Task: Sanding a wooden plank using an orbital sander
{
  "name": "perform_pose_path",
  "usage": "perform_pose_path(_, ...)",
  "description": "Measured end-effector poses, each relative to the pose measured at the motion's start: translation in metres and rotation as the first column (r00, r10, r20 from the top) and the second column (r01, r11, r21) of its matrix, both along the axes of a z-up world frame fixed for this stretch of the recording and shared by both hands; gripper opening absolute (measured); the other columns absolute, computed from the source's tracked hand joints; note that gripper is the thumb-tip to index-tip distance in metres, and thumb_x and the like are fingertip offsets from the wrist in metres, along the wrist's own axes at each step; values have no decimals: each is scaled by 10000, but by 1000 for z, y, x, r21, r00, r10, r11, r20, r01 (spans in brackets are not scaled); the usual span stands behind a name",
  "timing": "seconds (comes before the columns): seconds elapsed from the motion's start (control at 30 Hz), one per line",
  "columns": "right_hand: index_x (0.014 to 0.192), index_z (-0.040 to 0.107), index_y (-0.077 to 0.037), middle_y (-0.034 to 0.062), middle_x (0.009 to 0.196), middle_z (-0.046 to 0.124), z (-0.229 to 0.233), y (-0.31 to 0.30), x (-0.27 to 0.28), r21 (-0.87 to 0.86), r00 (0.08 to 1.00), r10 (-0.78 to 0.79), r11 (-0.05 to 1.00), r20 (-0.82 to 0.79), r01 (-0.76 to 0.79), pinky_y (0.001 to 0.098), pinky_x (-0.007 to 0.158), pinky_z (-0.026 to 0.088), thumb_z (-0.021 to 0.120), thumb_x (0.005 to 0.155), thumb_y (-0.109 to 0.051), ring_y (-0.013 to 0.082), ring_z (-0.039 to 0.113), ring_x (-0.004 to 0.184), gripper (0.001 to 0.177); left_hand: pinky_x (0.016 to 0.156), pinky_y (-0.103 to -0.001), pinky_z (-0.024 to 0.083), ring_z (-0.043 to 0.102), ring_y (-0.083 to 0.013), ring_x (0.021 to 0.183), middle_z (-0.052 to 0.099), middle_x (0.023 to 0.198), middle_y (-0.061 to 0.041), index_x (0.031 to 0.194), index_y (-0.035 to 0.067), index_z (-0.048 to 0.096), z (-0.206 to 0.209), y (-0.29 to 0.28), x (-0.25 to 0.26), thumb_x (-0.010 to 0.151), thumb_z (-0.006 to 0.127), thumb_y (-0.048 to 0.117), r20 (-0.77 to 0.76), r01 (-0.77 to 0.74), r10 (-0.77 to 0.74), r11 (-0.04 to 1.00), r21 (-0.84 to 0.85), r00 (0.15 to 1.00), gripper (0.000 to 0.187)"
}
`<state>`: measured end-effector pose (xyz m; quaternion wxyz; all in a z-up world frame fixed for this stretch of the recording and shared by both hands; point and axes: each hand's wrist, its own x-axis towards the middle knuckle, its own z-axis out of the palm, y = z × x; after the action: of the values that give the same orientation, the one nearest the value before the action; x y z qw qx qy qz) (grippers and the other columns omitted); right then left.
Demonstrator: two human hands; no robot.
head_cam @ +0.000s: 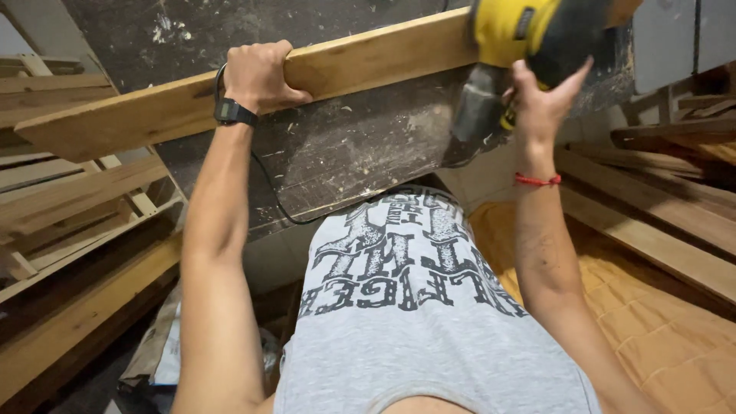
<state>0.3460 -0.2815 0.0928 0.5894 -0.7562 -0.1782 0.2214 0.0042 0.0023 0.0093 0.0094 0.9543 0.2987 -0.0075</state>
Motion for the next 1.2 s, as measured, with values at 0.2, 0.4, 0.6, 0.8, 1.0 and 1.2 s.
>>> perform_pose_path(0.2,1575,-8,-197,91,853,629,-10,9,5,114,962,-160,975,-223,189,266,544,579,777,902,-92,132,599,609,1039,450,-423,483,678,-288,589,690,700,-37,787,202,555,-3,3,2,535,795,855,-32,-1,1,1000,7,999,740)
perform_pose_path(0.4,1454,107,-97,248,1449,266,8,24,-57,-52,971,175,984,164,-168,418,1081,463,861,867,-209,348,401,1324,962,406,-366,466,628,-199,515,642,627,8,750,206,496,-13,4,1,523,766,952,-63,8,-7,1000,27,998,825)
perform_pose_path(0.6,1408,226,-96,251,1237,555,37,57,-128,-80,856,484,875,182,-478,364,825,694,813,779,-40,329,674,1043,862,451,-438,488,684,-305,599,699,708,-59,816,211,580,-1,-1,3,543,785,865,-50,-29,27,999,-37,998,737)
perform_pose_path(0.8,1458,181,-165,237,1200,653,39,66,-161,-116,741,620,781,258,-614,367,721,667,813,837,-177,350,753,916,886,428,-413,458,670,-275,576,686,714,-26,811,200,545,2,-11,-1,585,770,883,30,-2,1,1000,27,1000,753)
perform_pose_path(1.0,1495,144,-205,288,1332,586,61,52,-143,-151,757,609,793,239,-590,408,838,659,842,821,-121,409,725,1047,974,372,-326,390,580,-143,506,590,639,67,799,229,464,-9,-31,-12,529,832,866,150,0,-38,969,248,988,783)
perform_pose_path(1.2,1496,193,-127,220,1473,449,84,21,-89,-139,825,491,871,280,-471,357,1163,397,847,849,-27,338,518,1345,925,403,-299,377,556,-111,544,554,651,77,789,245,478,0,-54,-14,539,895,766,259,-52,-45,934,354,965,713)
